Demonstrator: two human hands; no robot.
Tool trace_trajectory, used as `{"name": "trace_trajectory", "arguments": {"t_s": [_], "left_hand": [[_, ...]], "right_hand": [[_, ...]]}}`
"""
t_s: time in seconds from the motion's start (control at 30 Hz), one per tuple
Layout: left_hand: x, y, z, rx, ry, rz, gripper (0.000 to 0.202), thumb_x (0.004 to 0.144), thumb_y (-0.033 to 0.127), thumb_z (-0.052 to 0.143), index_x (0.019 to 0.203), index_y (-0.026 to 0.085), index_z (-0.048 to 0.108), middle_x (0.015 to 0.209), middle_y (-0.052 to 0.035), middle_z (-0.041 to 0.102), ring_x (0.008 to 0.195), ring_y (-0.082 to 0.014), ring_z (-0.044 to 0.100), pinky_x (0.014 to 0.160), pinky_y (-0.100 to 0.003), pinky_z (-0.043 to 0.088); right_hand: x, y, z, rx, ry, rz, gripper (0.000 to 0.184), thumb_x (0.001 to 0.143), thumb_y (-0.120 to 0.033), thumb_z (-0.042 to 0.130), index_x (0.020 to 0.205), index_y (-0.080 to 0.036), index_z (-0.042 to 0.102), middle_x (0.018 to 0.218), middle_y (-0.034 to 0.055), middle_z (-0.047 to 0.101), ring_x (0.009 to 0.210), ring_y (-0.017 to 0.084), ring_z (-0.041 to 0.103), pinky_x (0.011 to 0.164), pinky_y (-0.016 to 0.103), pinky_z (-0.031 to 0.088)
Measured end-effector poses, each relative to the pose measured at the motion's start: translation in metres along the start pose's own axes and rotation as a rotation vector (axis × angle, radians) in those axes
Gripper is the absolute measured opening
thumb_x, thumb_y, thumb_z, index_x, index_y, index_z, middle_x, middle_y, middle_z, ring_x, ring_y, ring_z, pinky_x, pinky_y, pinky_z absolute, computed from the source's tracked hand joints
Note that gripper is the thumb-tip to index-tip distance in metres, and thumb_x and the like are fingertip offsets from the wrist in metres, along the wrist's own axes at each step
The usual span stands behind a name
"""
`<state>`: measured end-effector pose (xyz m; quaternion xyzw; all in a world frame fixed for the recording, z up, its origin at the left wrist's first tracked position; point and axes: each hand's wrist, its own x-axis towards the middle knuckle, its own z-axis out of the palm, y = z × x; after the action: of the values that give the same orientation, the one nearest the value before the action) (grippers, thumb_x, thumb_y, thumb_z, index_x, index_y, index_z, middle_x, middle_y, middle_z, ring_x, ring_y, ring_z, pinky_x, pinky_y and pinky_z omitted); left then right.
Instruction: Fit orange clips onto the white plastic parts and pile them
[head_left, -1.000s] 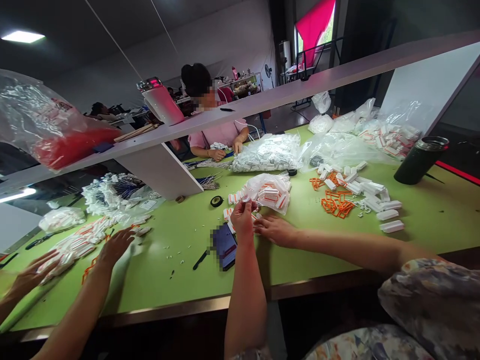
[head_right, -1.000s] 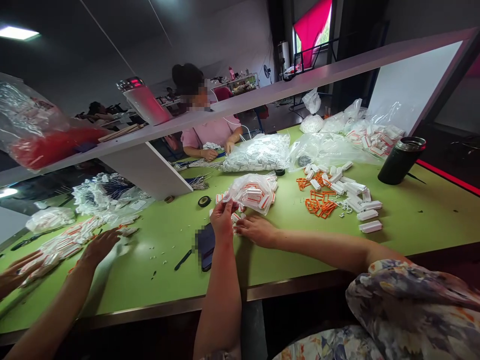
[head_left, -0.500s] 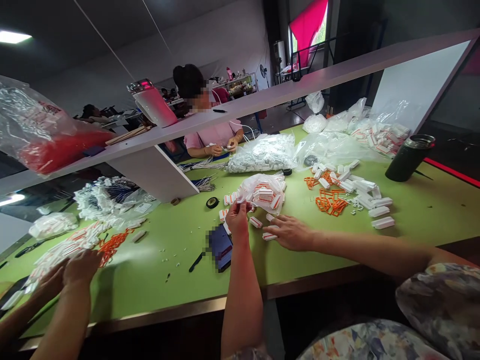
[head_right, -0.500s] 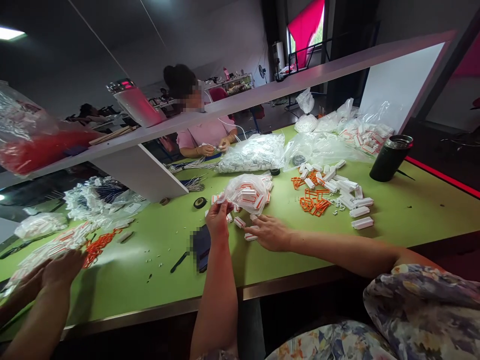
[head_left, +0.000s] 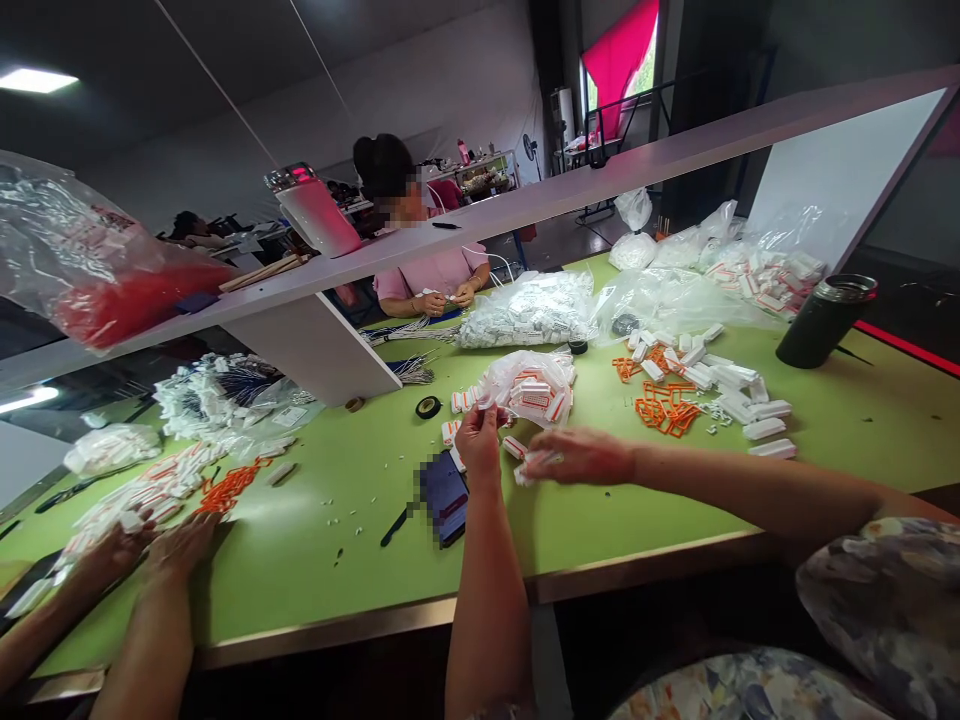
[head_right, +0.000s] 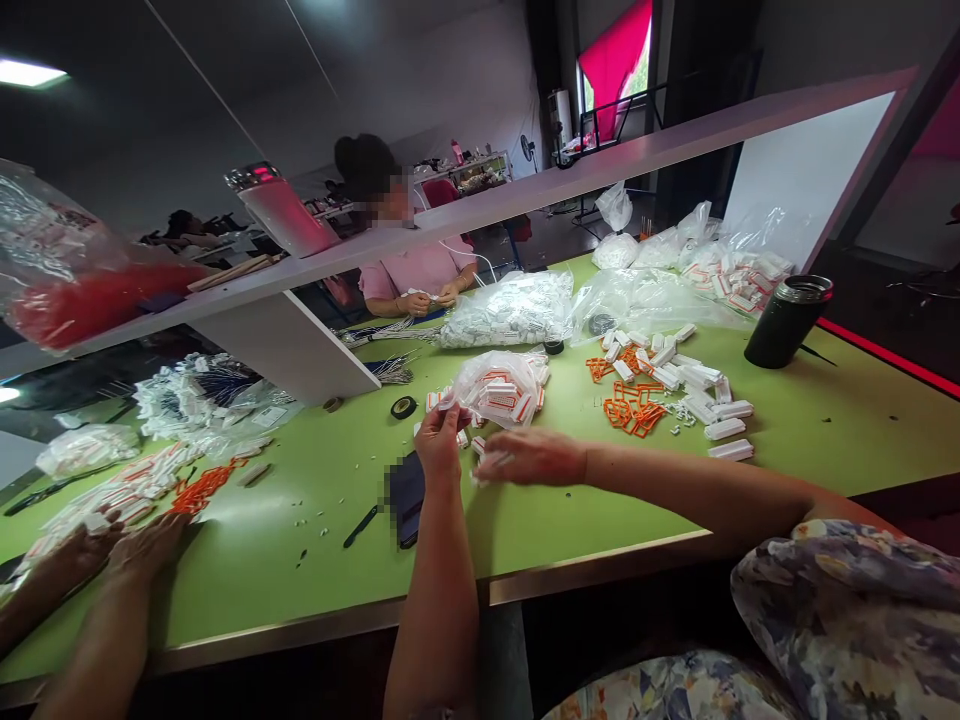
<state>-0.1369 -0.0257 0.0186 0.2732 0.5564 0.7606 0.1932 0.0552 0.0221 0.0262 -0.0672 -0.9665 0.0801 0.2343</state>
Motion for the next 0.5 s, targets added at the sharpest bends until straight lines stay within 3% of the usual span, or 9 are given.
{"name": "trace_trajectory", "arguments": {"t_s": [0.07, 0.17, 0.27, 0.37, 0.43, 0.5], "left_hand": [[0.000, 0.001, 0.000, -0.004, 0.003, 0.005, 0.041, 0.065, 0.044, 0.077, 0.093, 0.015, 0.073, 0.063, 0.0015, 0.066, 0.057, -0.0114, 0.060, 0.068, -0.031, 0.055], [-0.001, 0.001, -0.001, 0.016, -0.012, 0.017, 0.040, 0.068, 0.045, 0.076, 0.095, 0.015, 0.073, 0.064, 0.0010, 0.067, 0.058, -0.0116, 0.061, 0.067, -0.030, 0.055], [0.001, 0.000, -0.003, 0.055, -0.021, 0.024, 0.042, 0.069, 0.048, 0.075, 0.095, 0.015, 0.073, 0.066, 0.0001, 0.068, 0.058, -0.0120, 0.061, 0.067, -0.030, 0.054], [0.002, -0.003, -0.005, 0.101, -0.008, 0.048, 0.041, 0.071, 0.050, 0.072, 0.093, 0.015, 0.073, 0.066, -0.0001, 0.067, 0.059, -0.0124, 0.061, 0.068, -0.031, 0.055], [0.001, -0.006, -0.006, 0.121, 0.009, 0.065, 0.041, 0.072, 0.050, 0.070, 0.094, 0.015, 0.072, 0.065, -0.0002, 0.066, 0.058, -0.0130, 0.060, 0.068, -0.032, 0.055], [0.000, -0.009, -0.004, 0.136, 0.021, 0.080, 0.038, 0.074, 0.049, 0.068, 0.094, 0.016, 0.071, 0.065, -0.0013, 0.066, 0.058, -0.0147, 0.061, 0.067, -0.034, 0.055]], "right_hand": [[0.020, 0.017, -0.015, -0.098, 0.043, -0.079, 0.035, 0.098, -0.028, 0.049, 0.130, -0.029, 0.062, 0.126, 0.0089, 0.059, 0.103, 0.020, 0.062, 0.087, 0.031, 0.053], [0.054, 0.039, -0.026, -0.213, 0.074, 0.067, 0.037, 0.099, -0.033, 0.049, 0.133, -0.025, 0.061, 0.126, 0.0135, 0.060, 0.109, 0.024, 0.060, 0.093, 0.038, 0.051], [0.073, 0.048, -0.025, -0.291, 0.029, 0.095, 0.042, 0.098, -0.040, 0.051, 0.135, -0.020, 0.059, 0.126, 0.0165, 0.061, 0.112, 0.027, 0.059, 0.096, 0.043, 0.049], [0.063, 0.051, -0.028, -0.347, 0.034, 0.014, 0.051, 0.097, -0.046, 0.050, 0.134, -0.012, 0.056, 0.128, 0.0196, 0.061, 0.115, 0.029, 0.059, 0.098, 0.045, 0.048], [0.046, 0.057, -0.035, -0.357, 0.014, -0.147, 0.052, 0.095, -0.048, 0.052, 0.128, -0.009, 0.060, 0.129, 0.0206, 0.060, 0.120, 0.031, 0.056, 0.102, 0.048, 0.047], [0.031, 0.066, -0.047, -0.359, -0.044, -0.332, 0.034, 0.096, -0.037, 0.053, 0.115, -0.013, 0.067, 0.126, 0.0163, 0.064, 0.123, 0.030, 0.054, 0.108, 0.047, 0.043]]}}
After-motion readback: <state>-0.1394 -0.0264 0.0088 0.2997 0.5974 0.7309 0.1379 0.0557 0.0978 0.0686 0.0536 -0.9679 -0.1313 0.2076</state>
